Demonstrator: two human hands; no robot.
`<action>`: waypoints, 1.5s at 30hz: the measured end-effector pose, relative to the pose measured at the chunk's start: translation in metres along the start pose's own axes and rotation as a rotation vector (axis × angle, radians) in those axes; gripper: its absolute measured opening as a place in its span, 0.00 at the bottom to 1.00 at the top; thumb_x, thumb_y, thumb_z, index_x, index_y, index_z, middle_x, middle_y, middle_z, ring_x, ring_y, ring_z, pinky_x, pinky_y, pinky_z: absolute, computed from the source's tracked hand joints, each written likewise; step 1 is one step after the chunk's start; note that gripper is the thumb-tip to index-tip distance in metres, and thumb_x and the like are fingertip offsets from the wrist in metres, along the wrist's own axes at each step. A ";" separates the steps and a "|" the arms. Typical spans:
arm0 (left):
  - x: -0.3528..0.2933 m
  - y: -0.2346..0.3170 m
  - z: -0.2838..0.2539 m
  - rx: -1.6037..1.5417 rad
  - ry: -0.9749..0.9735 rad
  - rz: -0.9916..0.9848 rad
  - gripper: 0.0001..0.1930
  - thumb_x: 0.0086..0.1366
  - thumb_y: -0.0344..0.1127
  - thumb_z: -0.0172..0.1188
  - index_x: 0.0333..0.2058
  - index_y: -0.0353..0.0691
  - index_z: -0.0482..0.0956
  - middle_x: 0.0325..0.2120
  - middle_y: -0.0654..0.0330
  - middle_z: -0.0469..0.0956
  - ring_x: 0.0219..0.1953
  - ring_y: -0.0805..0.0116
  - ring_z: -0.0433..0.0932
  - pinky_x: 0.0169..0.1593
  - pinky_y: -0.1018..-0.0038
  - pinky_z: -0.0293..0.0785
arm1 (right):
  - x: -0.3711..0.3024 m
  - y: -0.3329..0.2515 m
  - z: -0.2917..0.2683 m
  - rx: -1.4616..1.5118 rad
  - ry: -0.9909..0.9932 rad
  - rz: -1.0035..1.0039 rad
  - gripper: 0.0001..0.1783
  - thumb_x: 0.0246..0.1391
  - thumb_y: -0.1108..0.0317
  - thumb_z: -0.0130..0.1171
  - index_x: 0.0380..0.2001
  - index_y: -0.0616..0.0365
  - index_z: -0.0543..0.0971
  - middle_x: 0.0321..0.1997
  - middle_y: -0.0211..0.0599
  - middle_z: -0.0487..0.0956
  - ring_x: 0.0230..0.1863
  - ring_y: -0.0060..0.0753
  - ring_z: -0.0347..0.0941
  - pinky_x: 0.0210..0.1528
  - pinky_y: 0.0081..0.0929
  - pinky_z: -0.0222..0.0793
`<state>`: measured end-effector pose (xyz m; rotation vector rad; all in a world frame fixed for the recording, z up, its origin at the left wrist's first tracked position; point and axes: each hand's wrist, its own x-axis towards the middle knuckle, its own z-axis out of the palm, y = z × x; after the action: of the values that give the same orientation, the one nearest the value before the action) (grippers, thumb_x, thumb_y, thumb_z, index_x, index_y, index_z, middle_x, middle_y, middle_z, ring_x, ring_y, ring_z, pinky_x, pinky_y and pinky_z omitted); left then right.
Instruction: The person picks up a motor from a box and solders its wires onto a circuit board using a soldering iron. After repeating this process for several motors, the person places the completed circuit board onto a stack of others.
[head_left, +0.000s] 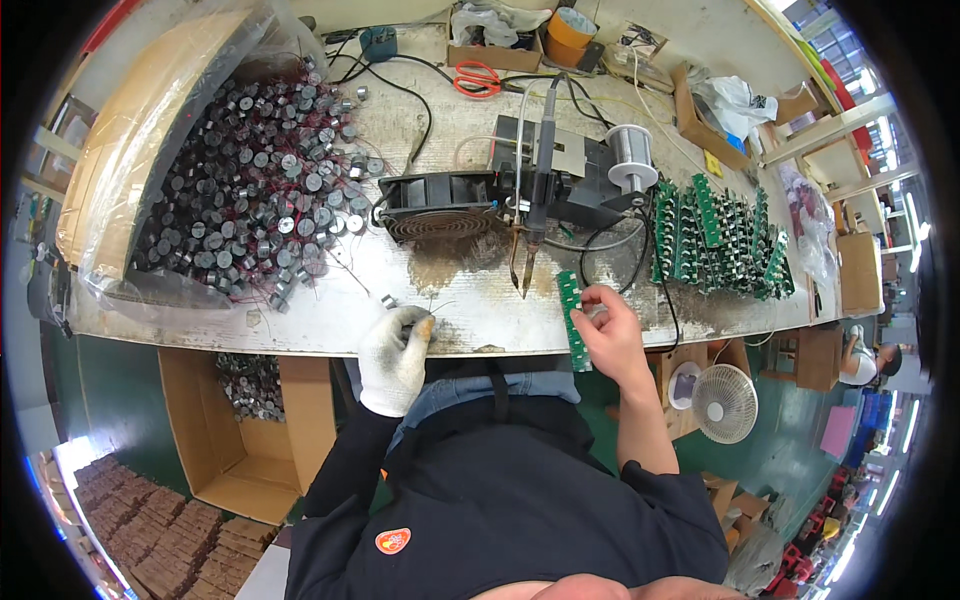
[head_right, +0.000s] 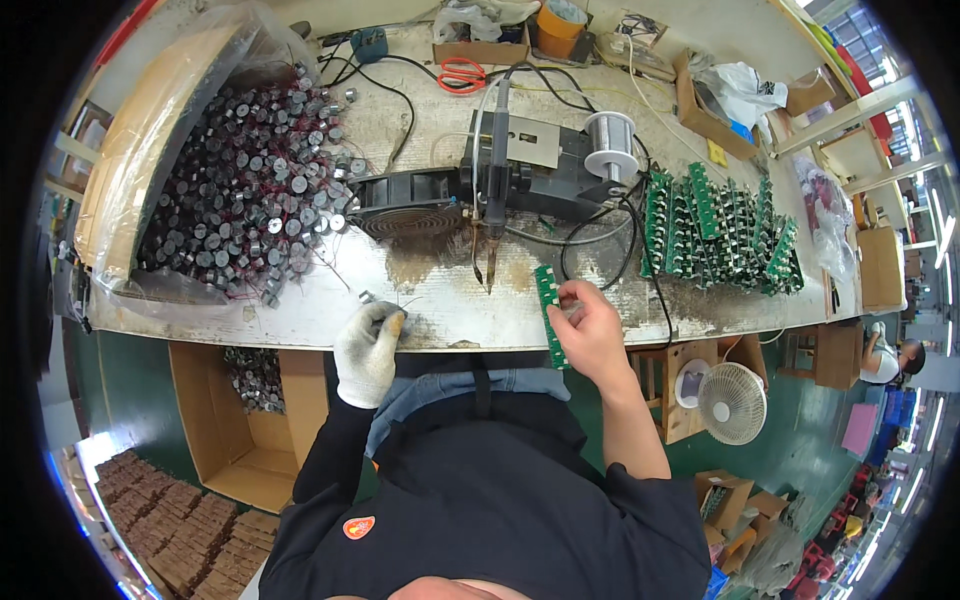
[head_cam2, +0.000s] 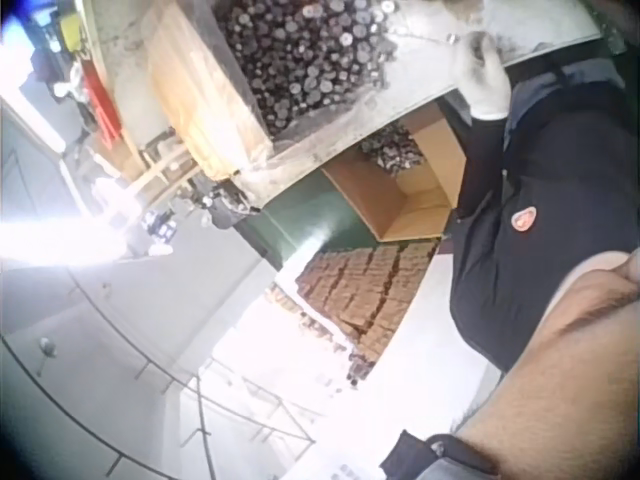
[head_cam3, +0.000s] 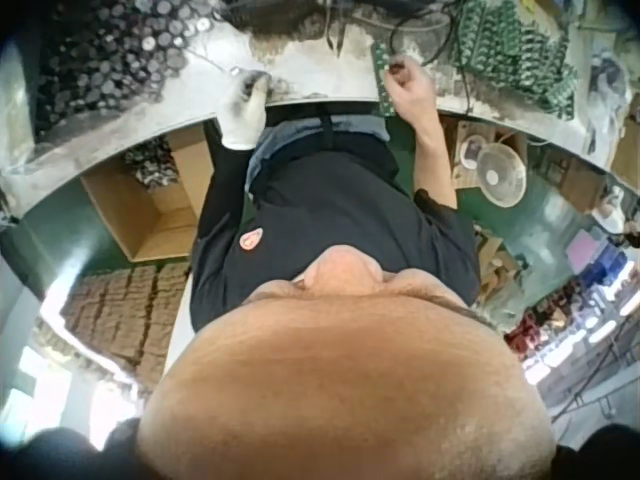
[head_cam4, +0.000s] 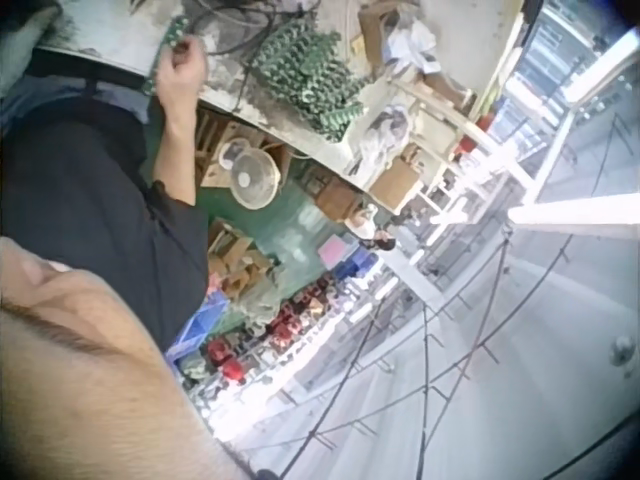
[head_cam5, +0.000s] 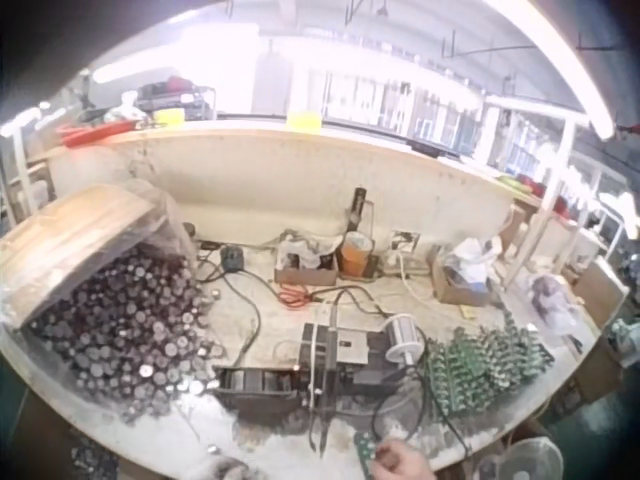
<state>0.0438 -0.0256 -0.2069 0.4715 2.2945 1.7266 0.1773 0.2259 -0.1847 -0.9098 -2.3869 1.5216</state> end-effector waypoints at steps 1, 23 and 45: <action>0.000 0.002 0.000 -0.013 0.008 0.010 0.04 0.61 0.27 0.57 0.32 0.32 0.77 0.23 0.58 0.76 0.24 0.74 0.73 0.31 0.77 0.69 | 0.001 -0.002 0.000 -0.095 -0.006 -0.036 0.13 0.47 0.71 0.61 0.36 0.63 0.73 0.27 0.33 0.73 0.17 0.18 0.65 0.22 0.20 0.61; 0.010 0.032 0.051 0.008 -0.288 -0.144 0.10 0.64 0.33 0.57 0.33 0.30 0.76 0.24 0.57 0.76 0.27 0.77 0.73 0.32 0.80 0.69 | -0.006 0.007 0.027 0.490 -0.386 0.028 0.13 0.54 0.74 0.59 0.40 0.65 0.68 0.28 0.33 0.76 0.23 0.12 0.68 0.25 0.15 0.62; 0.016 0.031 0.064 -0.312 -0.242 -0.345 0.07 0.60 0.30 0.60 0.29 0.30 0.77 0.23 0.62 0.77 0.26 0.80 0.72 0.29 0.81 0.68 | -0.008 -0.002 0.039 0.624 -0.362 0.050 0.12 0.54 0.78 0.56 0.40 0.63 0.67 0.30 0.28 0.74 0.22 0.08 0.65 0.23 0.11 0.57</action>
<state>0.0561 0.0451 -0.1951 0.1944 1.7765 1.7022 0.1652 0.1910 -0.2003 -0.5870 -1.8637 2.4152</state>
